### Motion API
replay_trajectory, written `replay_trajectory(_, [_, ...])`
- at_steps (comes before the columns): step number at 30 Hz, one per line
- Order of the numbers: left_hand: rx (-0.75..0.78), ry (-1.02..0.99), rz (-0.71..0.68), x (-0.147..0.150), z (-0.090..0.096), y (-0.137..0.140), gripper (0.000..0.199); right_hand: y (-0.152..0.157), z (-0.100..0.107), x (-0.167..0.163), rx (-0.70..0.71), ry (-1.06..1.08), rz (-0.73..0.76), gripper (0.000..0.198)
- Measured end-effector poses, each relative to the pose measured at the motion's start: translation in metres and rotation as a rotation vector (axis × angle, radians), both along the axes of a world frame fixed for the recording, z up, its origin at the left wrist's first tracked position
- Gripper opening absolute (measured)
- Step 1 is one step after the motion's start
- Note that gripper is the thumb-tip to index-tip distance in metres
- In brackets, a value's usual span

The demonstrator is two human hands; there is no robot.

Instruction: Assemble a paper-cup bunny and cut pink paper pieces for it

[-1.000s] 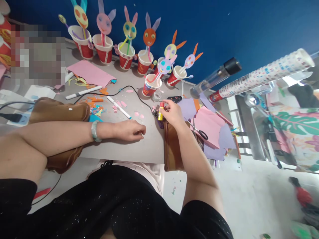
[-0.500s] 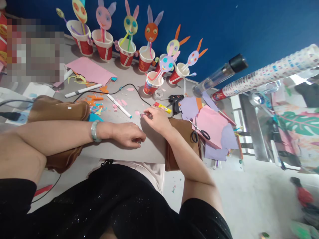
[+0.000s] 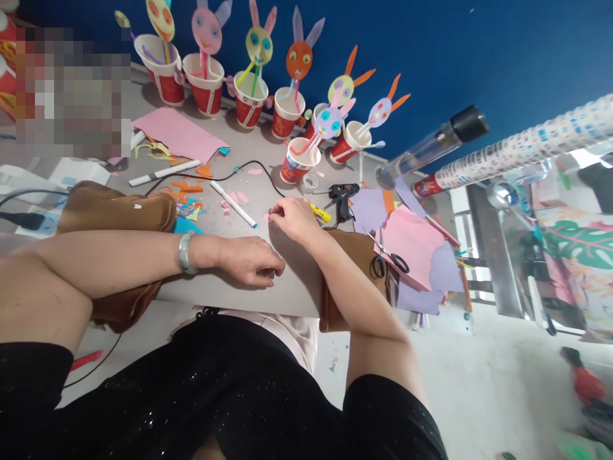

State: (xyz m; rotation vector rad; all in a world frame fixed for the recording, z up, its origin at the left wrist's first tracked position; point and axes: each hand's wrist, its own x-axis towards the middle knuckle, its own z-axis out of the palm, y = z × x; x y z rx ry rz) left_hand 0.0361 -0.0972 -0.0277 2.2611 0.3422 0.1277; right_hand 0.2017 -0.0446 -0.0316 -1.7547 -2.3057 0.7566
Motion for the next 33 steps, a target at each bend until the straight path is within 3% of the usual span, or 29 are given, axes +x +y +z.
replay_trajectory(13, [0.089,0.012,-0.023,0.0,0.001,0.0,0.003,0.005,0.013,-0.015,-0.053,-0.281,0.078,0.016])
replay_trajectory(17, [0.081,-0.016,-0.011,-0.001,-0.001,0.001,0.005,0.005,0.01,-0.013,-0.046,-0.26,0.065,0.015])
replay_trajectory(20, [0.013,-0.063,0.05,0.002,-0.004,0.002,0.007,0.001,0.008,-0.007,0.003,-0.125,0.049,0.014])
replay_trajectory(23, [-0.184,-0.132,0.226,0.007,-0.005,0.005,0.005,-0.008,0.009,0.004,0.212,0.06,0.044,0.013])
replay_trajectory(29, [-0.857,-0.304,0.628,0.01,0.006,0.017,0.02,-0.035,0.012,0.042,0.943,0.061,0.129,0.009])
replay_trajectory(31, [-1.005,-0.366,0.692,0.01,0.01,0.019,0.025,-0.043,0.008,0.057,1.059,-0.01,0.234,0.007])
replay_trajectory(33, [-1.097,-0.415,0.688,0.009,0.012,0.021,0.025,-0.048,0.003,0.069,1.075,-0.105,0.325,0.008])
